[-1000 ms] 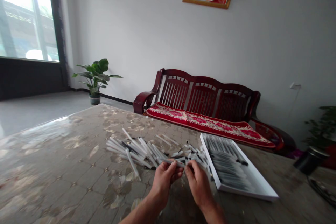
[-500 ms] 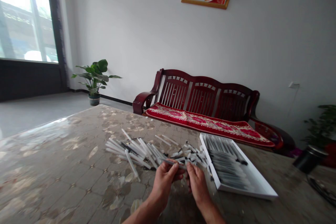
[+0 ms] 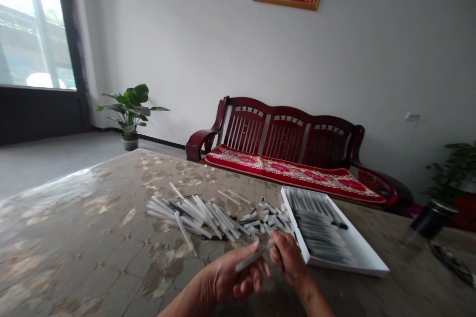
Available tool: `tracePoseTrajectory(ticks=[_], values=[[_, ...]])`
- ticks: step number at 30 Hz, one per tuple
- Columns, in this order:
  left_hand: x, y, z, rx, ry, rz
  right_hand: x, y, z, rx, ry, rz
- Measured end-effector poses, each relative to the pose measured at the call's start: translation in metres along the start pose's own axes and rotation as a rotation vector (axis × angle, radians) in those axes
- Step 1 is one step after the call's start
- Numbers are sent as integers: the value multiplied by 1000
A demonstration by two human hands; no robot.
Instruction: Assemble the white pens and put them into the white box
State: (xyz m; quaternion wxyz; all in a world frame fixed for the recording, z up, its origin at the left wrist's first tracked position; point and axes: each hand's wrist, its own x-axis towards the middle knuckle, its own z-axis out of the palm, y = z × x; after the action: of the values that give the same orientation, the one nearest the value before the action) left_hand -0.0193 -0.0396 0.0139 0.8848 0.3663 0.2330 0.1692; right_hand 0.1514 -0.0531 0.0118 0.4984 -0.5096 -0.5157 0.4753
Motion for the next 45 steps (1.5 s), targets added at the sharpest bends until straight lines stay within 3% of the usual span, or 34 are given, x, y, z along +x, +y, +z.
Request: tracePoseTrajectory(ticks=[6, 12, 16, 19, 22, 25, 32, 36, 40, 45], values=[[-1, -7, 2, 199, 64, 105, 5, 8, -2, -72, -1, 15], [14, -16, 6, 450, 308, 262, 13, 21, -6, -188, 149, 35], [22, -4, -4, 293, 494, 477, 15, 24, -6, -537, 285, -214], [23, 6, -14, 120, 663, 683, 14, 21, 2, -876, 282, -395], [22, 9, -20, 11, 777, 786, 14, 19, 13, -1118, 238, -430], [20, 8, -21, -53, 826, 788, 16, 21, 19, -1247, 240, -404], [19, 9, -18, -136, 830, 772, 15, 34, 10, -1205, 305, -431], [20, 9, -18, -168, 818, 776, 16, 37, 5, -974, 385, -474], [21, 8, -17, -193, 800, 773, 16, 35, 8, -703, 347, -430], [21, 6, -15, -209, 766, 753, 13, 28, 12, -624, 353, -503]])
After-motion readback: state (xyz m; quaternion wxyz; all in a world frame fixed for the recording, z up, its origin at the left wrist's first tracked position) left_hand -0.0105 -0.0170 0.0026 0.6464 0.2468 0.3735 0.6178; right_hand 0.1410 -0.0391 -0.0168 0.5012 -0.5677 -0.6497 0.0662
